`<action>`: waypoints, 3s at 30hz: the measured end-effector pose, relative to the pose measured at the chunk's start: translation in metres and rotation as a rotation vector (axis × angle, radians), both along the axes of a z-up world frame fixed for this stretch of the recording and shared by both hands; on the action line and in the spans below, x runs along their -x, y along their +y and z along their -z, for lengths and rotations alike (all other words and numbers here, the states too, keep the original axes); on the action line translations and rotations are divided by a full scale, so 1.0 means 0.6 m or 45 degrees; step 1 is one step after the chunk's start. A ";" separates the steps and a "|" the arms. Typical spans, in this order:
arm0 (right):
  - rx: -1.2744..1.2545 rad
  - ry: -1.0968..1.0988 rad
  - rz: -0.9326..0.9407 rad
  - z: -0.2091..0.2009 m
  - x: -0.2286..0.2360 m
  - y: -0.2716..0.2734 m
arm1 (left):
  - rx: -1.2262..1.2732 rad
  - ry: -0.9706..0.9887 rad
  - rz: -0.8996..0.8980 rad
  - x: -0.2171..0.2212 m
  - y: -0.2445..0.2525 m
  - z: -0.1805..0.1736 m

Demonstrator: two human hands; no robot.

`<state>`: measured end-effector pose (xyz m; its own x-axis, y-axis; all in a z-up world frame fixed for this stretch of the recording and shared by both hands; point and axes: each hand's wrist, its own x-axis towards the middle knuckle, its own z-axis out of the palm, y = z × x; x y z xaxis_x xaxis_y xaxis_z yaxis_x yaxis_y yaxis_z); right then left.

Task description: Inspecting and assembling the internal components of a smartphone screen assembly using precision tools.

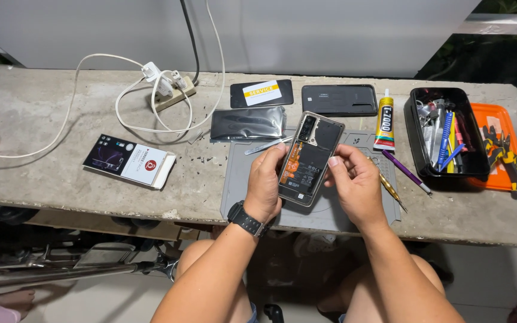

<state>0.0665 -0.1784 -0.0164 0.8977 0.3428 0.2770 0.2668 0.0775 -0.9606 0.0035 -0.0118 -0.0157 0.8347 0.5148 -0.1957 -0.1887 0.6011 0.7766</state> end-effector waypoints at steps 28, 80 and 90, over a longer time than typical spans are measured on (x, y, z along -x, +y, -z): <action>-0.150 0.123 -0.236 0.015 -0.014 -0.010 | -0.168 -0.110 0.870 0.065 0.022 -0.090; 0.345 -0.488 0.236 -0.084 -0.018 -0.067 | -1.910 0.249 0.258 0.077 0.115 -0.086; 0.376 -0.510 0.145 -0.042 -0.024 -0.054 | -1.149 0.313 0.350 0.072 0.132 -0.085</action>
